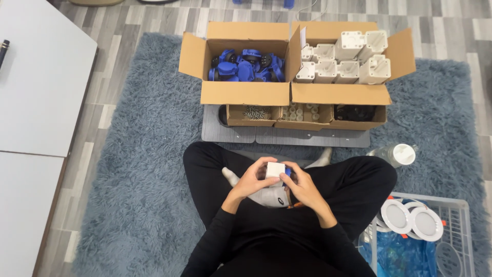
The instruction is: Assembling plastic electrical housings and components using a screwdriver
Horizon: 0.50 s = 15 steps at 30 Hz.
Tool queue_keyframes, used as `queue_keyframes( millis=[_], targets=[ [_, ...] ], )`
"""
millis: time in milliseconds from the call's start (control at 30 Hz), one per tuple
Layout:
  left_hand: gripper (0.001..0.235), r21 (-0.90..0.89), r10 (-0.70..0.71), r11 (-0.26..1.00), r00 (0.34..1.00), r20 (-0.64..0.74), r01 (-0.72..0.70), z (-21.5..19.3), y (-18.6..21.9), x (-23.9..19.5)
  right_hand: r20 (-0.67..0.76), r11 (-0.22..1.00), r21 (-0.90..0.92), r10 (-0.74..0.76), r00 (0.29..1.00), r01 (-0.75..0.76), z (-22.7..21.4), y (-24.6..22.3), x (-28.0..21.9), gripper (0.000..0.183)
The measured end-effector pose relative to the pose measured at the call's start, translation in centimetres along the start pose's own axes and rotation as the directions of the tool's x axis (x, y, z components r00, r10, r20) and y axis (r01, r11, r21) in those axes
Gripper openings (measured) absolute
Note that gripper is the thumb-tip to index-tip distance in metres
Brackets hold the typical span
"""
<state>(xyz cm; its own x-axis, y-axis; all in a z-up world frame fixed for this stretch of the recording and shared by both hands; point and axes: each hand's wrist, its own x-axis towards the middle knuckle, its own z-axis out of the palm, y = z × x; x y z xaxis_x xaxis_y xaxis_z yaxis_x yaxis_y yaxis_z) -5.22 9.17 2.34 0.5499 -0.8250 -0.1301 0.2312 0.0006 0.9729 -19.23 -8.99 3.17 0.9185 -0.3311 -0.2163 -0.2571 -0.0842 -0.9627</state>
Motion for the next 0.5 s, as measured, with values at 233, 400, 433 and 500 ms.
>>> queue_keyframes(
  millis=[233, 400, 433, 500],
  targets=[
    [0.063, -0.063, -0.057, 0.996, 0.998, 0.027, 0.058, -0.3, -1.0, 0.7, -0.027, 0.999, -0.02, -0.046, 0.999, 0.045, -0.8, -0.6, -0.1, 0.046],
    [0.046, -0.097, -0.177, 0.977, 0.975, 0.135, 0.191, -0.6, 0.0, 1.5, -0.022, 0.982, -0.012, -0.19, 0.982, 0.189, -1.3, -1.8, -0.6, 0.053],
    [0.046, -0.099, -0.176, 0.977, 0.975, 0.137, 0.19, -0.4, 0.4, 1.3, -0.022, 0.982, -0.014, -0.19, 0.982, 0.189, -1.3, -2.1, -0.7, 0.053],
    [0.047, -0.128, -0.167, 0.974, 0.974, 0.15, 0.187, -0.1, 1.1, 1.0, -0.011, 0.965, -0.062, -0.257, 0.966, 0.255, -1.3, -2.5, -0.9, 0.056]
  ],
)
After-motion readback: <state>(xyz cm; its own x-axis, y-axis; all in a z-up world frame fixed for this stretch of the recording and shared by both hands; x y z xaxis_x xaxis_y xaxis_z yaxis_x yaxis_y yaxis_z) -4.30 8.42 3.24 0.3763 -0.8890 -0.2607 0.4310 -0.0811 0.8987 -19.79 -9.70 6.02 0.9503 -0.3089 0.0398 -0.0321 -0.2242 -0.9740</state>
